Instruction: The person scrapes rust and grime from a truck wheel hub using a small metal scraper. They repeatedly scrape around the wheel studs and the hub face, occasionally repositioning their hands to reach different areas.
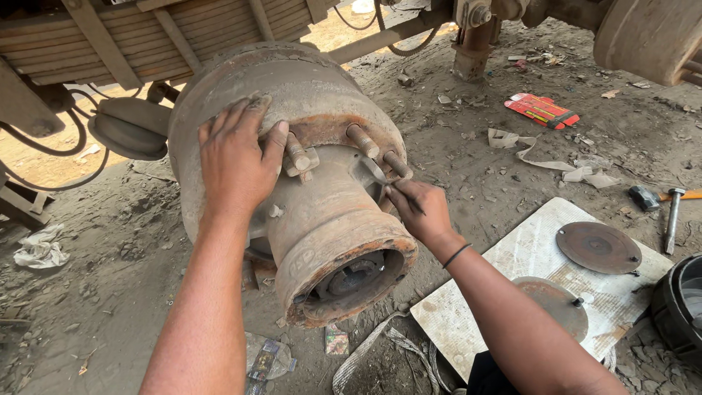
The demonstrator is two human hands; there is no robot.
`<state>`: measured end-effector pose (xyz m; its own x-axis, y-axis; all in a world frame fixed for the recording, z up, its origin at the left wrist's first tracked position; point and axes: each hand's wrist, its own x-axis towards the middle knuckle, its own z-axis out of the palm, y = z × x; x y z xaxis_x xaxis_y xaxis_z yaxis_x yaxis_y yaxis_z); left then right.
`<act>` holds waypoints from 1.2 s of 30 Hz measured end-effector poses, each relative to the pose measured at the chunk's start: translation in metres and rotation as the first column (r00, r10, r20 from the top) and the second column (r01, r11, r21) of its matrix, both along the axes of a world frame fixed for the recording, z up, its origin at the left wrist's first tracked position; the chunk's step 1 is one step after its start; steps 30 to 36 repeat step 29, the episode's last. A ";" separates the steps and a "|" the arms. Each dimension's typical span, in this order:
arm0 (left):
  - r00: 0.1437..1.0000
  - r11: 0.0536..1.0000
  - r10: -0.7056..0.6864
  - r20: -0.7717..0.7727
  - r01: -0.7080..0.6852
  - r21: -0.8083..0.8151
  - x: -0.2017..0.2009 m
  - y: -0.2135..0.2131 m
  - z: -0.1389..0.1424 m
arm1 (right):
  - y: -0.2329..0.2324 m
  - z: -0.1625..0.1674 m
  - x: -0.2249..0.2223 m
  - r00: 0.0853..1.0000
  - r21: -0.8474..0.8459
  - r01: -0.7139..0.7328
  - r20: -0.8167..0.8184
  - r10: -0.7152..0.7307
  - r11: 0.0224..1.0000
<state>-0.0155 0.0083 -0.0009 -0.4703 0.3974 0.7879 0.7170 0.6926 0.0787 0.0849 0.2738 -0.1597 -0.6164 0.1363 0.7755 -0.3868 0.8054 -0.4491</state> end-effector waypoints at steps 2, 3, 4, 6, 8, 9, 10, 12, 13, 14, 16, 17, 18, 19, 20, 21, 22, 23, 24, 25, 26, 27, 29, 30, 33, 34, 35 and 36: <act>0.999 0.999 0.041 0.005 -0.041 -0.026 -0.002 0.001 -0.001 | -0.002 -0.004 0.000 0.998 0.008 0.062 -0.017 -0.062 0.998; 0.999 0.998 0.048 0.009 -0.048 -0.030 -0.002 0.000 -0.002 | -0.004 -0.007 0.001 0.999 0.010 0.047 0.002 -0.047 0.999; 0.999 0.998 0.053 0.011 -0.053 -0.033 -0.003 0.001 -0.002 | -0.005 -0.008 0.000 0.999 0.012 0.034 0.020 -0.034 0.999; 0.998 0.997 0.062 0.017 -0.061 -0.036 -0.003 0.001 -0.002 | -0.001 -0.007 0.002 0.999 0.079 -0.045 -0.012 0.046 0.996; 0.998 0.997 0.066 0.016 -0.065 -0.041 -0.001 0.001 -0.001 | 0.003 -0.005 0.001 0.999 0.099 -0.005 -0.036 0.009 0.995; 0.998 0.998 0.057 0.018 -0.056 -0.038 -0.001 0.001 -0.001 | 0.002 -0.008 0.000 0.997 0.080 0.070 -0.036 -0.067 0.994; 0.999 0.998 0.047 0.021 -0.046 -0.036 0.000 0.000 -0.001 | 0.001 -0.012 0.001 0.989 0.059 0.146 -0.033 -0.144 0.988; 0.999 0.999 0.035 0.015 -0.034 -0.037 0.001 0.001 -0.001 | -0.003 -0.018 0.001 0.998 -0.024 0.069 -0.013 -0.069 0.997; 0.999 0.999 0.035 0.006 -0.035 -0.039 0.001 0.001 0.000 | -0.003 -0.018 -0.002 1.000 -0.061 0.028 -0.009 -0.029 0.998; 0.999 0.998 0.037 -0.003 -0.037 -0.042 0.001 0.000 0.001 | -0.002 -0.016 -0.004 0.997 -0.145 -0.043 0.062 0.053 0.988; 1.000 0.999 0.026 -0.003 -0.026 -0.036 0.001 -0.001 0.001 | 0.000 -0.015 -0.005 0.954 -0.326 -0.158 0.192 0.229 0.932; 1.000 0.999 0.020 -0.003 -0.020 -0.031 0.000 0.000 0.001 | 0.000 -0.014 -0.005 0.960 -0.363 -0.110 0.201 0.194 0.925; 1.000 1.000 0.010 -0.005 -0.010 -0.024 0.000 0.001 0.002 | 0.000 -0.012 -0.006 0.965 -0.399 -0.063 0.209 0.158 0.915; 1.000 1.000 0.001 -0.005 -0.001 -0.018 0.000 0.000 0.002 | -0.001 -0.011 -0.006 0.967 -0.436 -0.018 0.220 0.125 0.900; 1.000 1.000 -0.005 -0.003 0.005 -0.015 0.001 -0.001 0.001 | -0.001 -0.011 -0.005 0.984 -0.371 -0.023 0.158 0.087 0.928; 1.000 1.000 0.002 -0.001 -0.002 -0.021 0.001 -0.001 0.001 | 0.000 -0.010 -0.004 0.994 -0.305 -0.023 0.091 0.054 0.952; 1.000 1.000 0.008 -0.001 -0.008 -0.026 0.000 -0.001 0.001 | 0.001 -0.009 -0.004 1.000 -0.234 -0.019 0.019 0.024 0.972; 1.000 1.000 0.015 0.000 -0.015 -0.028 0.000 0.000 0.001 | 0.001 -0.008 -0.006 0.997 -0.219 -0.065 0.031 0.073 0.973; 1.000 1.000 0.009 0.002 -0.009 -0.023 0.000 -0.001 0.001 | 0.000 -0.008 -0.007 0.991 -0.205 -0.111 0.046 0.123 0.972; 1.000 1.000 0.002 0.005 -0.002 -0.020 -0.001 -0.002 0.001 | 0.000 -0.009 -0.007 0.983 -0.193 -0.156 0.064 0.171 0.969; 1.000 1.000 -0.005 0.007 0.005 -0.016 0.000 -0.002 0.000 | 0.002 -0.011 -0.005 0.989 -0.161 -0.103 0.086 0.118 0.982; 1.000 1.000 -0.001 0.007 0.001 -0.016 0.000 -0.001 0.000 | 0.003 -0.011 -0.006 0.993 -0.127 -0.052 0.102 0.065 0.990; 1.000 1.000 0.007 0.003 -0.007 -0.023 -0.001 -0.001 0.001 | 0.001 -0.012 -0.009 0.986 -0.202 0.020 0.168 0.015 0.979; 1.000 1.000 0.007 0.003 -0.007 -0.023 -0.001 -0.001 0.001 | 0.001 -0.012 -0.009 0.986 -0.202 0.020 0.168 0.015 0.979; 1.000 1.000 0.007 0.003 -0.007 -0.023 -0.001 -0.001 0.001 | 0.001 -0.012 -0.009 0.986 -0.202 0.020 0.168 0.015 0.979; 1.000 1.000 0.007 0.003 -0.007 -0.023 -0.001 -0.001 0.001 | 0.001 -0.012 -0.009 0.986 -0.202 0.020 0.168 0.015 0.979; 1.000 1.000 0.007 0.003 -0.007 -0.023 -0.001 -0.001 0.001 | 0.001 -0.012 -0.009 0.986 -0.202 0.020 0.168 0.015 0.979; 1.000 1.000 0.007 0.003 -0.007 -0.023 -0.001 -0.001 0.001 | 0.001 -0.012 -0.009 0.986 -0.202 0.020 0.168 0.015 0.979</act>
